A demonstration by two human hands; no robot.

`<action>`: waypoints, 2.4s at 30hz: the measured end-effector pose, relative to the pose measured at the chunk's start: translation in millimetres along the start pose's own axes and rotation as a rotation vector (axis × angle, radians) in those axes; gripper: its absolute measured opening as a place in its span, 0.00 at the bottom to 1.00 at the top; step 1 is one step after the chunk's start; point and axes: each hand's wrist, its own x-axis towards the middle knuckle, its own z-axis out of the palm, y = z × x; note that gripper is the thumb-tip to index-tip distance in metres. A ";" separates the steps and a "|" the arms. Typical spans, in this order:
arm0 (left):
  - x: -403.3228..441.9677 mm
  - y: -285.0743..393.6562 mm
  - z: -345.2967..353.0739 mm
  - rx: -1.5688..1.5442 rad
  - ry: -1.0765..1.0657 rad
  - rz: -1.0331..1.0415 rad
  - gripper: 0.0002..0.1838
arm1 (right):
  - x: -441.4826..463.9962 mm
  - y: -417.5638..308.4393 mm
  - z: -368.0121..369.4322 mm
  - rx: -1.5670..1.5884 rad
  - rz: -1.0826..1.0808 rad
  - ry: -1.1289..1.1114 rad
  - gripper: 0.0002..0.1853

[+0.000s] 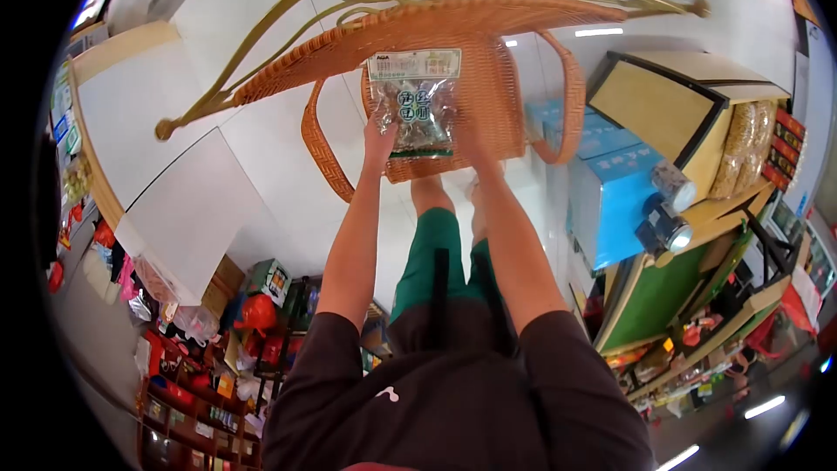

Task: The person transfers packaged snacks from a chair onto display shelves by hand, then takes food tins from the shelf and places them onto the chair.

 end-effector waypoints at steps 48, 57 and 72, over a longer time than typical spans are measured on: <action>-614.0 225.4 206.1 0.791 -2.000 0.069 0.11 | -667.8 257.1 -77.2 1.756 -0.614 1.016 0.36; -683.1 159.7 232.6 1.159 -2.146 0.185 0.33 | -712.9 273.2 -32.7 1.813 -0.608 1.474 0.35; -790.4 157.1 335.6 1.056 -2.215 -0.322 0.26 | -775.6 351.5 -123.3 1.970 -0.326 1.576 0.36</action>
